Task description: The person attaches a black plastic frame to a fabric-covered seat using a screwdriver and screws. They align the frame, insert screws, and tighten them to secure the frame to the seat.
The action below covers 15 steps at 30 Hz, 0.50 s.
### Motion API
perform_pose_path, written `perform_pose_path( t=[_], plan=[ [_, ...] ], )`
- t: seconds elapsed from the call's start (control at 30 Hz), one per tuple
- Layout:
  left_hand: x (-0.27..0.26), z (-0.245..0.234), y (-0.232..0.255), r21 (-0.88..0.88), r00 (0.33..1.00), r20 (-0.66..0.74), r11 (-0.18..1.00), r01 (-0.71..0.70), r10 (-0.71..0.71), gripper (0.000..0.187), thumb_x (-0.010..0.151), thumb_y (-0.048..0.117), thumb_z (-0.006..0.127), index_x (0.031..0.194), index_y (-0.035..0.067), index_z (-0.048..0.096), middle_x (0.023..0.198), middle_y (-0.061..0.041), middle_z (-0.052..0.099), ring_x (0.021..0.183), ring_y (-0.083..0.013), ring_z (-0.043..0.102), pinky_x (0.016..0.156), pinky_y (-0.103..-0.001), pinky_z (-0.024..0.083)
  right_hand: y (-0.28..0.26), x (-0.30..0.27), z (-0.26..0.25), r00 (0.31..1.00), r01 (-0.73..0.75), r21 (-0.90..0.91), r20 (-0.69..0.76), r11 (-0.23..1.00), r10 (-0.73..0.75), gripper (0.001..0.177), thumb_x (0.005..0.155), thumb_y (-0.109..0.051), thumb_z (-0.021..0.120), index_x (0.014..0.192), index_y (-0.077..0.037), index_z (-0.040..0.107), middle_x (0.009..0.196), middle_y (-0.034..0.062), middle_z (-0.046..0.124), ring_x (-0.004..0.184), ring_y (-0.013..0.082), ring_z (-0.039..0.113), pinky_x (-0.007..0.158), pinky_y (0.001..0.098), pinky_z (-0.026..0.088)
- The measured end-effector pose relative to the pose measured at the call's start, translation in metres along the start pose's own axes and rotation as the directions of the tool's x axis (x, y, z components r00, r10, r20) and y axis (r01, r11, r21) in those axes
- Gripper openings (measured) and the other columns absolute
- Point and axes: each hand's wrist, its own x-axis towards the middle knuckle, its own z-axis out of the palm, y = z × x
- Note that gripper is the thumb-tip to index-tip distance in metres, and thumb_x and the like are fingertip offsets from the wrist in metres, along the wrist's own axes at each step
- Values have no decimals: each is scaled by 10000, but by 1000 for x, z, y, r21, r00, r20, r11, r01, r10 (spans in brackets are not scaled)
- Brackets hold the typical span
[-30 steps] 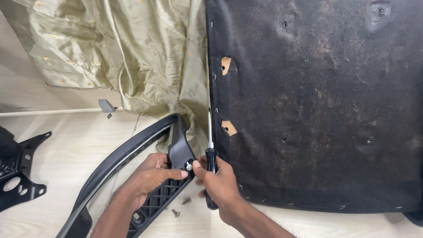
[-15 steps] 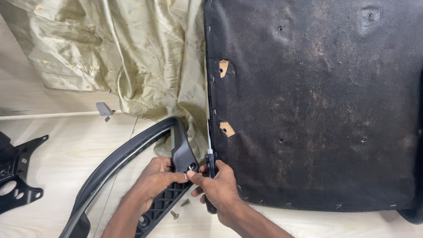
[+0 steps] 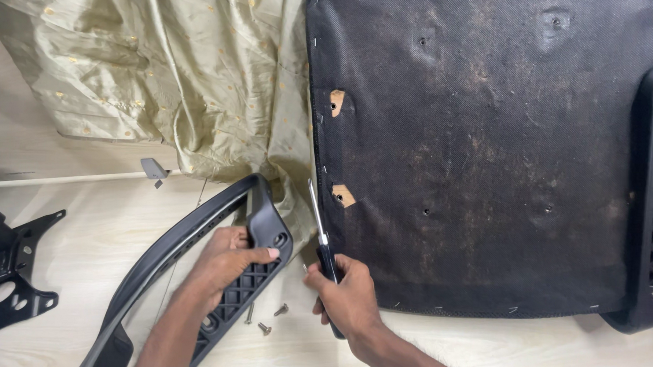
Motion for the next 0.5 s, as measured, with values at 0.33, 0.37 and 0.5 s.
perform_pose_path(
  t=[0.33,0.37,0.5],
  plan=[
    [-15,-44,16,-106,976,-162,981,-164,145,371,732,89,810,1075,-26,728,950,-128,791,837,-173,721,885,-301,527,50,3,12,992,-37,-347,104,937,77,114,878,-118,740,955,-51,690,691,44,671,537,110,638,481,265,527],
    [-19,-53,17,-158,968,-177,966,-207,178,363,747,79,805,1075,-48,717,946,-132,783,820,-172,717,856,-297,541,53,6,14,993,-25,-357,102,934,65,116,873,-118,746,947,-45,695,692,39,675,537,110,642,486,267,530],
    [-35,-83,18,-375,943,-258,878,-298,210,316,807,33,759,1090,-79,677,900,-162,740,673,-182,686,630,-316,585,59,14,15,989,-40,-366,120,930,90,131,869,-124,747,968,-62,688,690,46,676,538,120,639,470,292,521]
  ],
)
